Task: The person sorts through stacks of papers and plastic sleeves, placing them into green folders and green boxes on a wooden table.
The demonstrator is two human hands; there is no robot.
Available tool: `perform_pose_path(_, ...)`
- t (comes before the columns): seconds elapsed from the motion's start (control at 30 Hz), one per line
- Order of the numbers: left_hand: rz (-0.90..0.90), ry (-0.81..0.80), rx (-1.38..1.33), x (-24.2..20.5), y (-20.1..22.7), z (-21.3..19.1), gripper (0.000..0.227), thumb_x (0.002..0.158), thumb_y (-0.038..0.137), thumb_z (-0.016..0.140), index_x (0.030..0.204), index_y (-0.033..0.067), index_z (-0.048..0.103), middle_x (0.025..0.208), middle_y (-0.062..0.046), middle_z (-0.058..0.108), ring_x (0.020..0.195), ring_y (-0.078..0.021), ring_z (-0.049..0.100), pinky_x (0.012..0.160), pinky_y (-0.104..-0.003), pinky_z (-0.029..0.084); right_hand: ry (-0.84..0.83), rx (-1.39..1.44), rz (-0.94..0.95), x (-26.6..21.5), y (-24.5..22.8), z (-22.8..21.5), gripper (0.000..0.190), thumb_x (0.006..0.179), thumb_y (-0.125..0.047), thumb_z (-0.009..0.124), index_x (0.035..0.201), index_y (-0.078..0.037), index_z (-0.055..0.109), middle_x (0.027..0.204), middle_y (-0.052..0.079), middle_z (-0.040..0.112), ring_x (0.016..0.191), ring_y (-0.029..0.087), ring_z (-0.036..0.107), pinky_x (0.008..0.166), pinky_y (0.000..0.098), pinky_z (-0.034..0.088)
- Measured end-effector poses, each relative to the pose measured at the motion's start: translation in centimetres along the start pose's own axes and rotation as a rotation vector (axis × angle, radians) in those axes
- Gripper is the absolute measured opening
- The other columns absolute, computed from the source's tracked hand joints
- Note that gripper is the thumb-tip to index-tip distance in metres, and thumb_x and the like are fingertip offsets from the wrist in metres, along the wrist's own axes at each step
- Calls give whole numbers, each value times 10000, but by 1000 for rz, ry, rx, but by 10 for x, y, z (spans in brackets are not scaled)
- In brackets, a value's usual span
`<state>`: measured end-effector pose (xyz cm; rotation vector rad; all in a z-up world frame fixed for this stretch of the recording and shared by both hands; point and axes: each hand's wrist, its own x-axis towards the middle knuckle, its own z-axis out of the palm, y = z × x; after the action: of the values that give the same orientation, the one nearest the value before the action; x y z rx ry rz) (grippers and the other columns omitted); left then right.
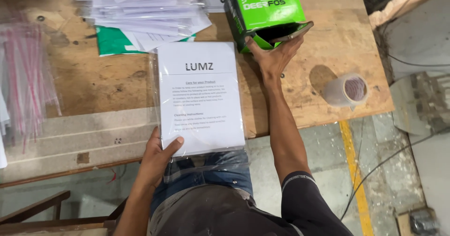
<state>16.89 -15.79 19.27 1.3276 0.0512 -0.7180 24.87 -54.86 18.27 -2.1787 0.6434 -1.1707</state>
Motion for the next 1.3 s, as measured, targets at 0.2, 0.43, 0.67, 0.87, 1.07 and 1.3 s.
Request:
perform_pose_path(0.2,42,1,-38,-2,-1,3,557,906,135,703,1403,-9,497,1268,-146,676,1158,-195,627,1014,-348,493,9,-58,95,-33,-8,-41,1508,661,-485,1014,1600,61,-32,1534,335,338,1425,449,368,1202,567,324)
perform_pose_path(0.43,86,34,5,-6,-2,8,493,927,134,688,1361,-9,504,1255,-150,673,1159,-194,629,1024,-344,483,82,-138,217,-67,-27,-65,1576,629,-491,1007,1582,110,-95,1531,373,281,1411,462,345,1208,572,295)
perform_pose_path(0.67,78,49,-10,-8,1,10,508,919,140,701,1354,-29,501,1249,-168,678,1146,-207,639,1015,-352,495,69,17,134,-77,-19,-104,1576,718,-499,987,1618,-27,-219,1680,365,16,1554,486,192,1268,596,166)
perform_pose_path(0.87,24,80,-4,-9,2,13,514,904,144,714,1355,-22,531,1219,-180,687,1083,-225,656,946,-373,526,239,807,223,-14,10,-182,810,967,-382,674,1590,-28,298,1484,187,541,1265,310,666,1103,447,602)
perform_pose_path(1.07,75,74,-10,-5,-1,11,543,901,134,713,1385,-11,516,1266,-154,678,1137,-194,647,1003,-341,507,-506,69,-203,51,16,-203,401,987,106,672,1373,-3,650,1319,154,657,1106,201,698,953,303,576)
perform_pose_path(1.3,38,120,-27,-5,-4,11,493,910,87,703,1361,-10,528,1240,-148,693,1117,-193,657,996,-344,519,-661,285,-181,83,22,-195,319,990,180,652,1262,27,714,1146,109,708,1014,153,677,887,259,552)
